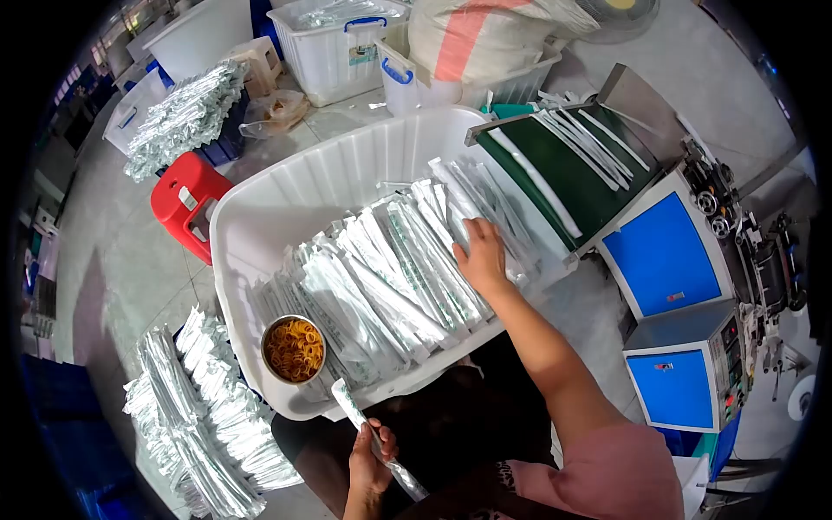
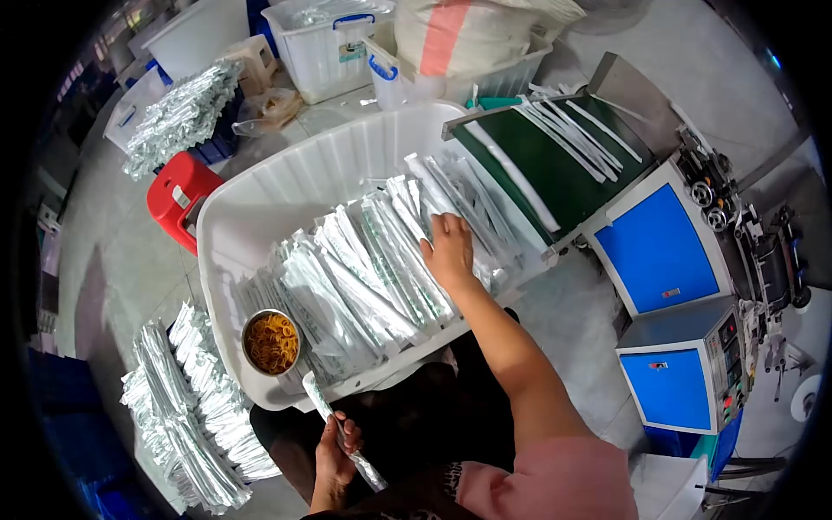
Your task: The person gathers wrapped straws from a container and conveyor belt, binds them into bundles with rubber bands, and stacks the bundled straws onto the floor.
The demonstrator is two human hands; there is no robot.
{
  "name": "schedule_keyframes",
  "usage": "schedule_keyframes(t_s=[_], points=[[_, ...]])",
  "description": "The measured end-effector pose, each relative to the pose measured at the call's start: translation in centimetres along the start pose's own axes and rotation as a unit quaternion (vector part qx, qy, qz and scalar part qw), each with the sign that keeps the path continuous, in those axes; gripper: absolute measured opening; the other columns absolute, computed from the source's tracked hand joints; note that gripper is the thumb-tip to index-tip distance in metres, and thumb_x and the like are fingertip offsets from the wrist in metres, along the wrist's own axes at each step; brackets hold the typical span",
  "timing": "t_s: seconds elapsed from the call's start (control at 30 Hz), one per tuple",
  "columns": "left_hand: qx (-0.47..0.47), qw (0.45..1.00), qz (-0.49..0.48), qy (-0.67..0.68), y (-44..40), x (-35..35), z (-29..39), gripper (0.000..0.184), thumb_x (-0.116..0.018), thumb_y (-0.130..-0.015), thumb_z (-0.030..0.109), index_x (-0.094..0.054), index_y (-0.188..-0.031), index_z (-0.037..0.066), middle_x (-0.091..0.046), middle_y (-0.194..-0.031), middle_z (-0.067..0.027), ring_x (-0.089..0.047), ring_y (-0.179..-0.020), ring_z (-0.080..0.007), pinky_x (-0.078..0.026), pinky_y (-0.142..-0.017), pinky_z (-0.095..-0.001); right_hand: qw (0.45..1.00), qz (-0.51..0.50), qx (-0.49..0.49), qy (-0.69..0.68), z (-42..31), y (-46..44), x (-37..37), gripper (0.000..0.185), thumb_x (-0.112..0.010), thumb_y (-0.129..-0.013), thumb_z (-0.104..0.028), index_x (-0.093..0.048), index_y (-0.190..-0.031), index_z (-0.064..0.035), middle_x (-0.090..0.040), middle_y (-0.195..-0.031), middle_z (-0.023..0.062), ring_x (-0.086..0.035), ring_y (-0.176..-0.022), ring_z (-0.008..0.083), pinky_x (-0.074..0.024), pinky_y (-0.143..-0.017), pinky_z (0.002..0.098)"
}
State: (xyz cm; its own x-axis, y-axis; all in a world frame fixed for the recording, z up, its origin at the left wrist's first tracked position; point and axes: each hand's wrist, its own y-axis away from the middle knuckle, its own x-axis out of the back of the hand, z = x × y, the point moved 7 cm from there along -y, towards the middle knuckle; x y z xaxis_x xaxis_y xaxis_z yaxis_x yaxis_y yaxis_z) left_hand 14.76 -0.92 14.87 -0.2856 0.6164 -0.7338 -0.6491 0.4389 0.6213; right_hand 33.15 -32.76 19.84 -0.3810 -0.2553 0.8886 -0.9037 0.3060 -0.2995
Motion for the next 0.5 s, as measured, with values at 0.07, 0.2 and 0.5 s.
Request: schedule_keyframes(t_s=[0.07,0.2,0.5], points=[[0.002,1.0,-0.002,0.004,-0.7,-0.1,0.0,0.021,-0.039,-0.091,0.028,-0.046,-0.096,0.009,-0.045,-0.073,-0.0022,-0.037,-0.056,-0.0087,-0.032,-0.046,-0.0187,0.998,0.051,-0.008,0.042,1.4,-0.5,1.1,0.056,-0.067,-0.068,-0.024,-0.045,-0.113,0.0008,-0.041,-0.115,0.0147,-0.039,-0.107,0.0313,-0.0349,-0.088,0.0417],[0.01,1.0,0.003,-0.019,-1.6,-0.1,-0.2,0.022,-0.04,-0.091,0.029,-0.046,-0.094,0.008,-0.045,-0.074,-0.0036,-0.039,-0.058,-0.0119,-0.034,-0.048,-0.0216,0.935,-0.15,-0.308,0.087,11.3,-2.2,-3.2,0.11,-0.073,-0.049,-0.059,-0.032,-0.124,0.0105,-0.032,-0.131,0.0248,-0.033,-0.122,0.0323,-0.03,-0.098,0.0394],[0.021,0.997,0.044,-0.057,-3.0,-0.4,-1.0,0.023,-0.042,-0.09,0.031,-0.047,-0.089,0.009,-0.044,-0.075,-0.0027,-0.04,-0.062,-0.0128,-0.035,-0.05,-0.0225,0.883,-0.272,-0.313,-0.22,18.6,-2.8,-9.6,0.09,-0.076,-0.05,-0.04,-0.042,-0.117,0.009,-0.047,-0.118,0.0247,-0.046,-0.112,0.0314,-0.0354,-0.093,0.0313]])
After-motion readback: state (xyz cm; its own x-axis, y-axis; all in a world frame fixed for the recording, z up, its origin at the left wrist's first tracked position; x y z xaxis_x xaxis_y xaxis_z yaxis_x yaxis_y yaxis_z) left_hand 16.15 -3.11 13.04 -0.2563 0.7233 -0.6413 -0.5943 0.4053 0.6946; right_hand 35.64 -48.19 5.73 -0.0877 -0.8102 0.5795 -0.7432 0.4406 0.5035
